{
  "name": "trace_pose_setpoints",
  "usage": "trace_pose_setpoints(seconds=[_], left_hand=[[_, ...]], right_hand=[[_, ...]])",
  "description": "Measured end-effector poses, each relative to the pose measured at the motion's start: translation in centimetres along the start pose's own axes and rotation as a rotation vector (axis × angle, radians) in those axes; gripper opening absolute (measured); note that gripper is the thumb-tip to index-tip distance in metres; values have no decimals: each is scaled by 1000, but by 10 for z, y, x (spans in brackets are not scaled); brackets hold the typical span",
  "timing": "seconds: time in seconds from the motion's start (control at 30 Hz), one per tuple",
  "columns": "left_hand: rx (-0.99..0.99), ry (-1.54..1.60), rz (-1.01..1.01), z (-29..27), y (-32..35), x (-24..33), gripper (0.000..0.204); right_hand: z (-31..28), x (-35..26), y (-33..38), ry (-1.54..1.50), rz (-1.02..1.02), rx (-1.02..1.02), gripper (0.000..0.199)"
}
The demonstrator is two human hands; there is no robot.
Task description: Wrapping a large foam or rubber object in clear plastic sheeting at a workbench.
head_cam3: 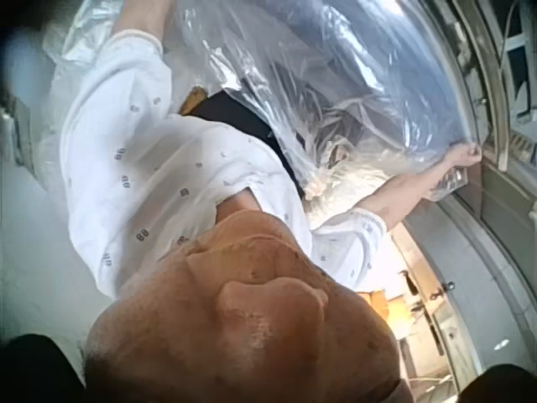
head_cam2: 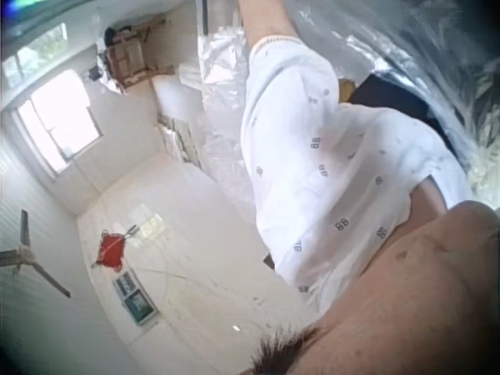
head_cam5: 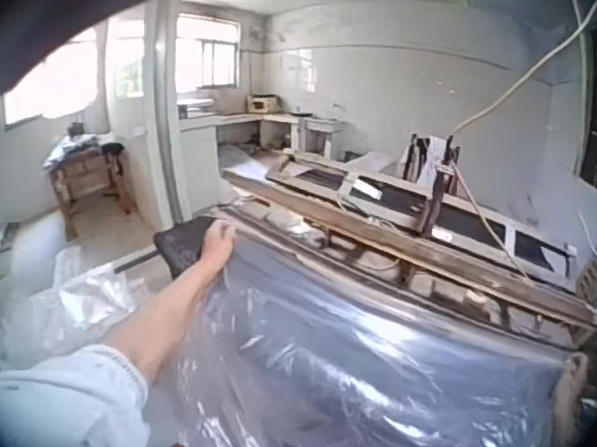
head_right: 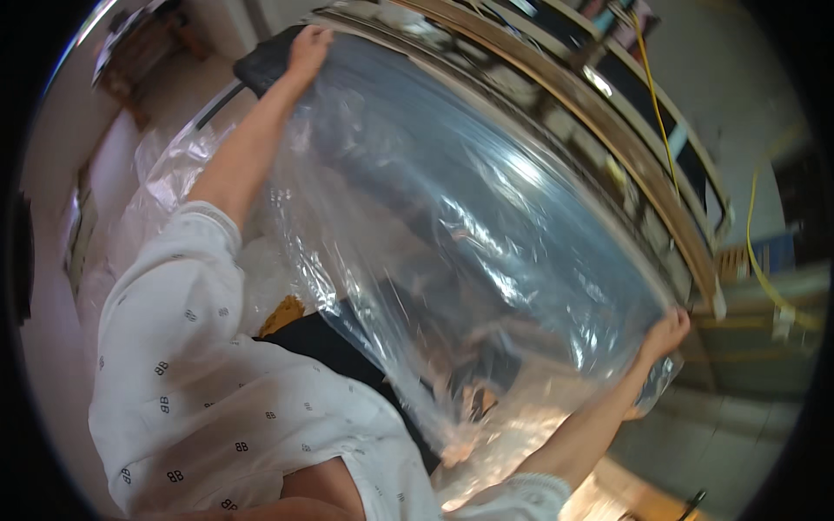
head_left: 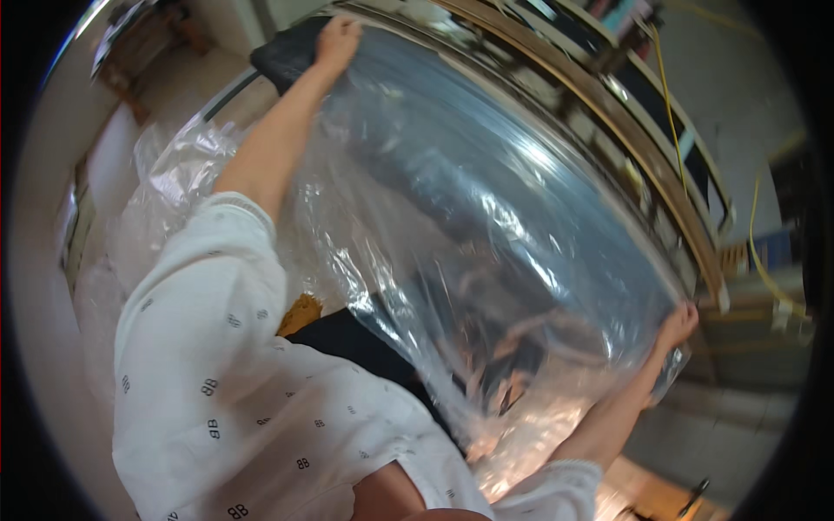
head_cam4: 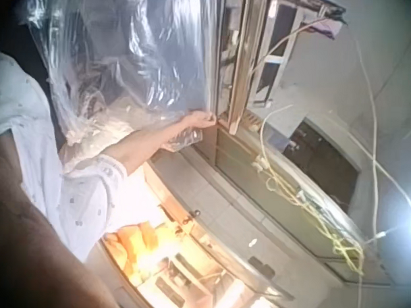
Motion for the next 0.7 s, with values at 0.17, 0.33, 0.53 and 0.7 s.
trace_pose_setpoints(seconds=[0.17, 0.33, 0.53, 0.7], left_hand=[[46, 145, -16, 12, -16, 4, 27], [-17, 138, -10, 45, -28, 11, 25], [61, 8, -64, 27, -49, 0, 23], [-73, 94, -178, 55, -63, -20, 22]], right_hand=[[23, -16, -16, -223, -21, -71, 19], [24, -7, -22, -121, -19, -110, 22], [36, -18, -38, -8, -55, -96, 31], [9, 10, -35, 127, -67, 31, 40]])
Point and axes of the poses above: each hand's wrist, its own y-axis away from the middle knuckle, its own z-axis out of the palm, x = y × z, the point moved 10 cm from there along -y, towards the middle knuckle, and after that the axes turned 15 degrees about -z, right-handed, at the moved point
